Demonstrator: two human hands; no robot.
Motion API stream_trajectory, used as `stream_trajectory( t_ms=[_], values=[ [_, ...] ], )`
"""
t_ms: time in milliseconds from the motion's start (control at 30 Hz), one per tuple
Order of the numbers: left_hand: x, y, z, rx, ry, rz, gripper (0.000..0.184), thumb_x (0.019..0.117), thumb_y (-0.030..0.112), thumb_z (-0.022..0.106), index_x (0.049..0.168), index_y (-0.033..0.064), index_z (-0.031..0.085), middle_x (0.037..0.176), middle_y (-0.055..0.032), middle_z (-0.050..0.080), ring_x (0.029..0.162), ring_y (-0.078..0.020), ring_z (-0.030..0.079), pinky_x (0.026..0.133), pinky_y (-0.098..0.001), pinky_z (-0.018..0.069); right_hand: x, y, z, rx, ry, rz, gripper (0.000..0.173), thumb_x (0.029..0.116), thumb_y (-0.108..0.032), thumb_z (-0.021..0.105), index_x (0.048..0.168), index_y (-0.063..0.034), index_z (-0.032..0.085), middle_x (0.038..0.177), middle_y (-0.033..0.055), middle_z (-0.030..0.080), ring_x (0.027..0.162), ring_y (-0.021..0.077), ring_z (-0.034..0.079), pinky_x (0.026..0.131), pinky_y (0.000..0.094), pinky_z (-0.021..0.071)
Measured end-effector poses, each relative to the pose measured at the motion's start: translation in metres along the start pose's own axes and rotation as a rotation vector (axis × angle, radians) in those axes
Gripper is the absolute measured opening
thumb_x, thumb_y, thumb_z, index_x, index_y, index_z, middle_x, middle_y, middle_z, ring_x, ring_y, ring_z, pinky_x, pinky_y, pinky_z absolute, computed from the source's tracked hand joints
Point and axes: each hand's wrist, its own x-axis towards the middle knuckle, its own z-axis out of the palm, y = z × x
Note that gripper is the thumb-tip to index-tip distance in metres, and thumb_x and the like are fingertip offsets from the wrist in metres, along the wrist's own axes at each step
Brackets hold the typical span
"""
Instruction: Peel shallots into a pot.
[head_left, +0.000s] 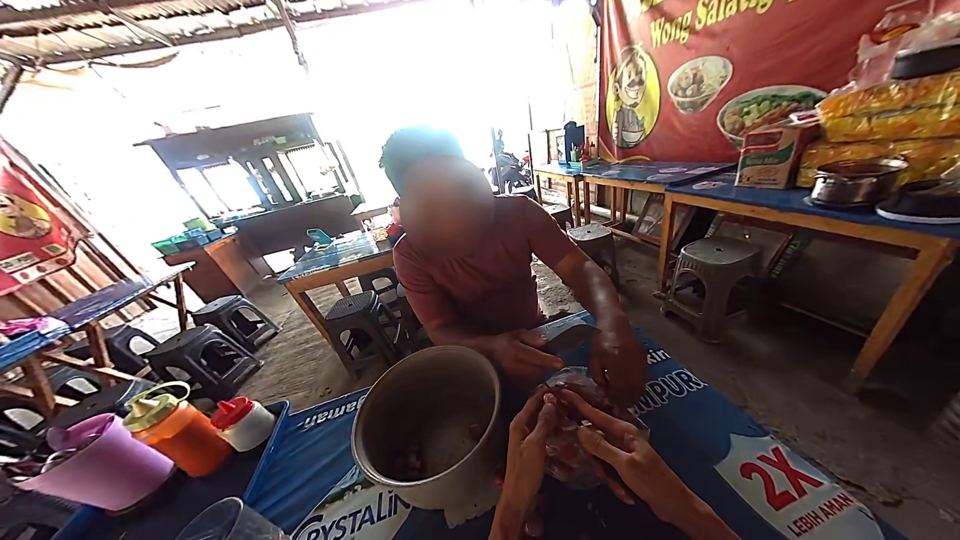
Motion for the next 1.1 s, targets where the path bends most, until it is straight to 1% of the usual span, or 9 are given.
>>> stream_trajectory(
  t_ms=[100,200,367,467,567,700,833,933,1100],
  values=[
    [0.000,0.000,0.000,0.003,-0.013,-0.015,0.038,0.1077,0.010,0.036,0.135,-0.0063,0.056,0.111,-0.0084,0.070,0.093,-0.0084,0.068,0.087,-0.0260,0.0569,0.001,0.001,-0.002,-0.036,-0.022,-0.032,0.052,0.1035,-0.017,0.052,0.155,-0.0154,0.044,0.096,-0.0021,0.069,0.048,0.0012,0.046,0.042,0.0186,0.0417],
    [-0.001,0.001,0.003,0.031,-0.024,-0.021,0.041,0.1087,0.013,0.036,0.141,-0.0058,0.052,0.117,-0.0091,0.069,0.098,-0.0081,0.068,0.090,-0.0257,0.0560,0.001,0.002,-0.004,-0.056,-0.022,-0.032,0.050,0.1032,-0.018,0.052,0.153,-0.0159,0.048,0.088,-0.0027,0.067,0.046,0.0021,0.045,0.040,0.0190,0.0412],
    [-0.002,-0.002,0.004,0.089,0.000,0.033,0.036,0.1086,0.013,0.039,0.132,-0.0058,0.059,0.108,-0.0084,0.071,0.093,-0.0081,0.069,0.088,-0.0253,0.0570,0.002,0.003,-0.002,-0.061,0.002,0.005,0.048,0.1033,-0.017,0.052,0.151,-0.0151,0.051,0.086,-0.0014,0.067,0.045,0.0029,0.046,0.039,0.0195,0.0410],
    [-0.003,-0.003,0.004,0.104,0.018,0.033,0.034,0.1089,0.013,0.040,0.128,-0.0044,0.062,0.104,-0.0065,0.072,0.091,-0.0068,0.068,0.086,-0.0239,0.0566,0.002,0.005,-0.002,-0.038,0.008,0.015,0.047,0.1030,-0.017,0.052,0.150,-0.0140,0.052,0.072,-0.0032,0.061,0.042,0.0038,0.044,0.038,0.0200,0.0399],
    [-0.003,-0.005,0.004,0.099,0.026,0.019,0.033,0.1090,0.014,0.041,0.127,-0.0037,0.063,0.099,-0.0049,0.071,0.087,-0.0066,0.068,0.083,-0.0238,0.0569,0.001,0.003,-0.002,-0.018,0.009,0.048,0.045,0.1038,-0.018,0.051,0.149,-0.0149,0.054,0.071,-0.0031,0.060,0.043,0.0046,0.045,0.039,0.0205,0.0404],
    [-0.002,-0.009,0.002,0.058,0.020,0.004,0.033,0.1089,0.013,0.040,0.127,-0.0038,0.062,0.103,-0.0054,0.071,0.091,-0.0072,0.068,0.085,-0.0248,0.0572,0.003,0.000,-0.006,0.169,-0.041,0.201,0.047,0.1059,-0.022,0.046,0.153,-0.0184,0.049,0.066,-0.0020,0.055,0.041,0.0064,0.043,0.037,0.0217,0.0401],
    [-0.001,-0.009,0.000,0.063,0.016,-0.009,0.034,0.1091,0.012,0.039,0.130,-0.0043,0.061,0.107,-0.0070,0.071,0.093,-0.0081,0.068,0.087,-0.0259,0.0572,0.003,0.001,-0.009,0.281,-0.071,0.260,0.047,0.1078,-0.024,0.042,0.155,-0.0196,0.046,0.060,-0.0023,0.049,0.040,0.0058,0.041,0.036,0.0205,0.0371],
    [-0.002,-0.006,0.000,0.083,0.019,0.001,0.035,0.1092,0.012,0.039,0.131,-0.0051,0.061,0.106,-0.0072,0.071,0.092,-0.0073,0.068,0.086,-0.0248,0.0566,0.001,0.000,-0.006,0.266,-0.036,0.252,0.046,0.1075,-0.022,0.045,0.153,-0.0188,0.049,0.061,-0.0020,0.051,0.040,0.0059,0.042,0.037,0.0207,0.0379],
    [-0.001,-0.005,0.004,0.108,0.035,0.039,0.032,0.1085,0.010,0.040,0.126,-0.0057,0.062,0.104,-0.0051,0.071,0.091,-0.0039,0.067,0.086,-0.0221,0.0562,0.001,0.001,-0.005,0.189,-0.115,0.144,0.053,0.1054,-0.021,0.047,0.158,-0.0217,0.041,0.072,-0.0022,0.057,0.042,0.0047,0.043,0.038,0.0194,0.0402]
  ],
)
